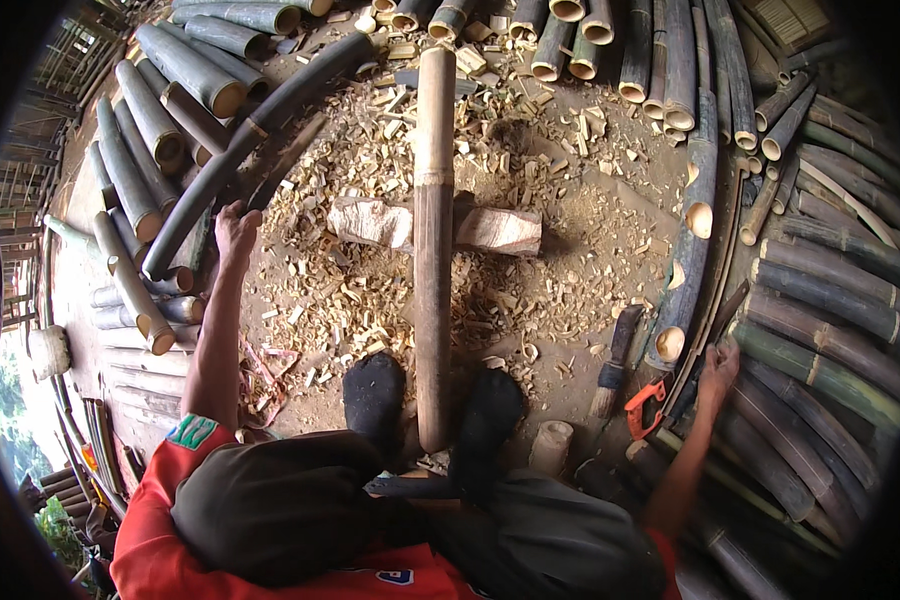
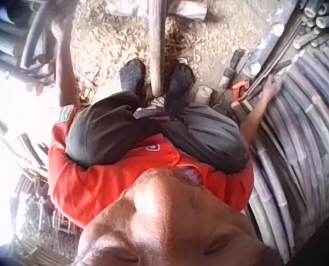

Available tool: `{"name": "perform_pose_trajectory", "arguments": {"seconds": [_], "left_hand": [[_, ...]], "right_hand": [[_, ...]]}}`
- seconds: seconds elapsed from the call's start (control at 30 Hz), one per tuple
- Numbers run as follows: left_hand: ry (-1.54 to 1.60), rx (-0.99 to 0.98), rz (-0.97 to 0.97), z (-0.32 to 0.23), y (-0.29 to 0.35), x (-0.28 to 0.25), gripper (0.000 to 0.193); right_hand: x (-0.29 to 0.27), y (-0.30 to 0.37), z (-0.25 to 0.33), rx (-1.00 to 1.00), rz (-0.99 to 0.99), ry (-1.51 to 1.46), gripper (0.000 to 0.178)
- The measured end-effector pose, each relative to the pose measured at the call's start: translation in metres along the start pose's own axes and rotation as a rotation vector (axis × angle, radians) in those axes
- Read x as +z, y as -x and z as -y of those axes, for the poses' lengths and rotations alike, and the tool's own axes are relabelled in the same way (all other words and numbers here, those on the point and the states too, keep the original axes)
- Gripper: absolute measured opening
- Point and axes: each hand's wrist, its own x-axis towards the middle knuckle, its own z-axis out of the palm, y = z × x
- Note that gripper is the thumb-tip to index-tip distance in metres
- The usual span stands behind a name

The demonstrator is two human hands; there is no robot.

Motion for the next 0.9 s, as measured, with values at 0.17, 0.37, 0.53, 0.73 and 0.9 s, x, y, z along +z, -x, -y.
{"name": "perform_pose_trajectory", "arguments": {"seconds": [0.17,0.37,0.53,0.73,0.9], "left_hand": [[0.804,-0.207,0.193,-0.071,0.091,-0.015,0.017],[1.272,0.055,0.985,-0.199,0.218,-0.011,0.040],[1.101,-0.110,0.838,-0.176,0.213,-0.007,0.056],[0.933,-0.431,0.495,-0.079,0.188,0.010,0.041],[0.728,-0.374,0.435,-0.074,0.133,0.012,0.069]], "right_hand": [[0.038,0.059,0.224,-0.106,0.251,-0.180,0.050],[0.115,0.156,0.342,-0.233,0.830,-1.026,0.086],[0.118,0.192,0.343,0.430,0.726,-1.394,0.050],[0.124,0.198,0.255,0.586,0.576,-0.880,0.037],[0.114,0.193,0.247,0.563,0.589,-0.682,0.038]]}}
